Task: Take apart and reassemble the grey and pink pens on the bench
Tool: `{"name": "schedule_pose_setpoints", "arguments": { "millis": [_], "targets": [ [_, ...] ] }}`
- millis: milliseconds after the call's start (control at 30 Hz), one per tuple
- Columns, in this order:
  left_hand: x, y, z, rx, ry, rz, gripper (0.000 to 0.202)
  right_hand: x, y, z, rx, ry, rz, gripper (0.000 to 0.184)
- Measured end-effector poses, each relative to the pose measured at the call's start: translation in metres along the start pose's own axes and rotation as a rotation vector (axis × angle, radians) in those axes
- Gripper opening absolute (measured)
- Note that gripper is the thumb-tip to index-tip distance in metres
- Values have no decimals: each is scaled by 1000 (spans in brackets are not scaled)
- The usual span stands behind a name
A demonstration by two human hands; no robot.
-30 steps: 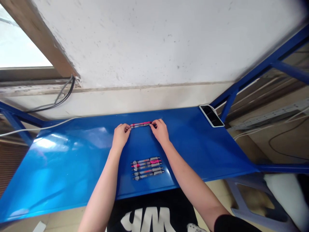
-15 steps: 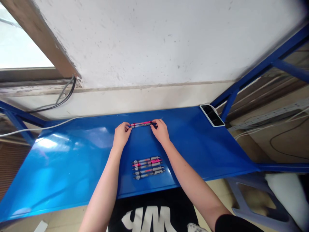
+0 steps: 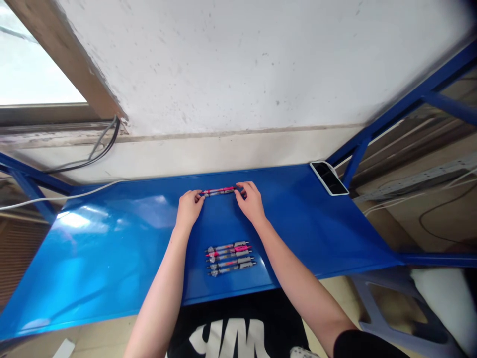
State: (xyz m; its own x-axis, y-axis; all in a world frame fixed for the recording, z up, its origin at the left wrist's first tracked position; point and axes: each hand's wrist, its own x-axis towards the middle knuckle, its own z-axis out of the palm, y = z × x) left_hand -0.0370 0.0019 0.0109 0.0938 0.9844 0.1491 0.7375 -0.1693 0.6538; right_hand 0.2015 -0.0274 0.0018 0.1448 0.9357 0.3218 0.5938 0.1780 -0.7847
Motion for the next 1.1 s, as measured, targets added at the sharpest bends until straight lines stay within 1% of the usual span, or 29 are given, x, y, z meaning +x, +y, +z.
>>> {"name": "schedule_pose_setpoints", "arguments": {
  "millis": [33, 100, 200, 267, 333, 400, 467, 500, 600, 700, 767, 833, 900, 967, 1033, 1100],
  "targets": [
    [0, 0, 0, 0, -4, -3, 25, -1, -3, -2, 28, -19, -14, 26],
    [0, 1, -1, -2, -11, -6, 25, -3, -9, -5, 100, -135, -22, 22],
    [-1, 2, -2, -5, -10, 10, 30, -8, -19, -8, 174, -438, 25, 16],
    [-1, 2, -2, -8, 0, 21, 31, -11, -28, -11, 152, -590, 10, 17],
    [-1, 2, -2, -11, 16, 23, 29, -15, -36, -15, 77, -662, -32, 29],
    [-2, 3, -2, -10, 26, 19, 25, -18, -45, -20, 48, -786, -58, 46],
    [-2, 3, -2, -7, 29, 18, 24, -22, -53, -23, 64, -923, -77, 54],
    [-2, 3, -2, -6, 30, 18, 23, -24, -56, -23, 57, -967, -88, 55],
    [-3, 3, -2, -10, 34, 19, 24, -30, -62, -20, -26, -1008, -109, 51],
    [-3, 4, -1, -5, 41, 24, 24, -33, -63, -16, -91, -965, -129, 47],
    [-3, 4, -1, 7, 47, 28, 24, -34, -63, -16, -89, -948, -139, 45],
    [-3, 4, 0, 20, 48, 27, 24, -34, -64, -17, -69, -971, -140, 48],
    [-3, 4, 0, 32, 41, 26, 25, -36, -66, -19, -65, -993, -137, 56],
    [-3, 4, 0, 40, 30, 34, 25, -38, -69, -18, -78, -991, -150, 60],
    [-3, 3, 0, 46, 25, 45, 25, -41, -71, -15, -75, -972, -165, 56],
    [-3, 3, 0, 50, 26, 51, 24, -41, -71, -13, -39, -952, -164, 45]
  ]
}}
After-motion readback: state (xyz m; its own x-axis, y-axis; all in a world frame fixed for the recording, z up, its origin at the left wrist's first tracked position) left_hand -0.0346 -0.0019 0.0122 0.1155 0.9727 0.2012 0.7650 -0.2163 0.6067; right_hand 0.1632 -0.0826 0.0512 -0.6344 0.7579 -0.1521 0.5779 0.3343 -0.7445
